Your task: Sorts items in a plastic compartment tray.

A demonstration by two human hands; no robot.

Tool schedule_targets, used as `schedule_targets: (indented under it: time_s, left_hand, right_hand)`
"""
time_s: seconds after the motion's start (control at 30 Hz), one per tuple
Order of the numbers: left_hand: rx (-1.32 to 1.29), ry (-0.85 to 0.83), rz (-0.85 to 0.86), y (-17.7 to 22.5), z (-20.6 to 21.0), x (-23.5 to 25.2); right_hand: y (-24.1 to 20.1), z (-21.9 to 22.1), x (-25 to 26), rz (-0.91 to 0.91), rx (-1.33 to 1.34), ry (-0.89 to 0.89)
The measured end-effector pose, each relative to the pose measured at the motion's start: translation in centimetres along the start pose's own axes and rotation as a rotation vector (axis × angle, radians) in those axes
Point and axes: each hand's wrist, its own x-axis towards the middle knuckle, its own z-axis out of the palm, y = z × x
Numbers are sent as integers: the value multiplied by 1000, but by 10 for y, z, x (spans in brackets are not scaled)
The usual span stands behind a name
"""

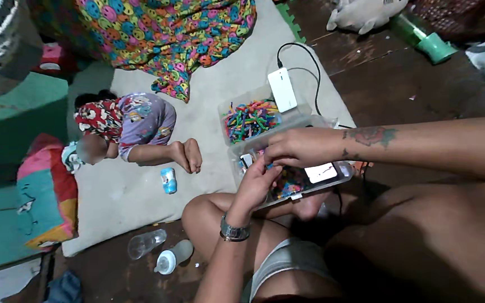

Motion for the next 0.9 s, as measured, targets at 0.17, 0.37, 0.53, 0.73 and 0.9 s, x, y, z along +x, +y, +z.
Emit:
schedule_targets:
  time_s: [0.17, 0.37, 0.53, 0.73, 0.9]
  left_hand:
    - [44, -15, -33, -3, 0, 2]
    - [-46, 1, -8, -5, -2, -1]
    - [24, 43, 44, -4, -13, -4]
    - [109, 91, 58, -5, -15, -7]
    - [131, 66, 89, -6, -18, -7]
  right_hand:
    - [-2, -1, 2, 107, 14, -69]
    - [-1, -11, 10, 198, 134, -169]
    - [2, -4, 23, 195, 72, -35]
    - [-3, -6, 38, 272, 177, -168]
    - [-24, -17, 43, 425, 311, -244]
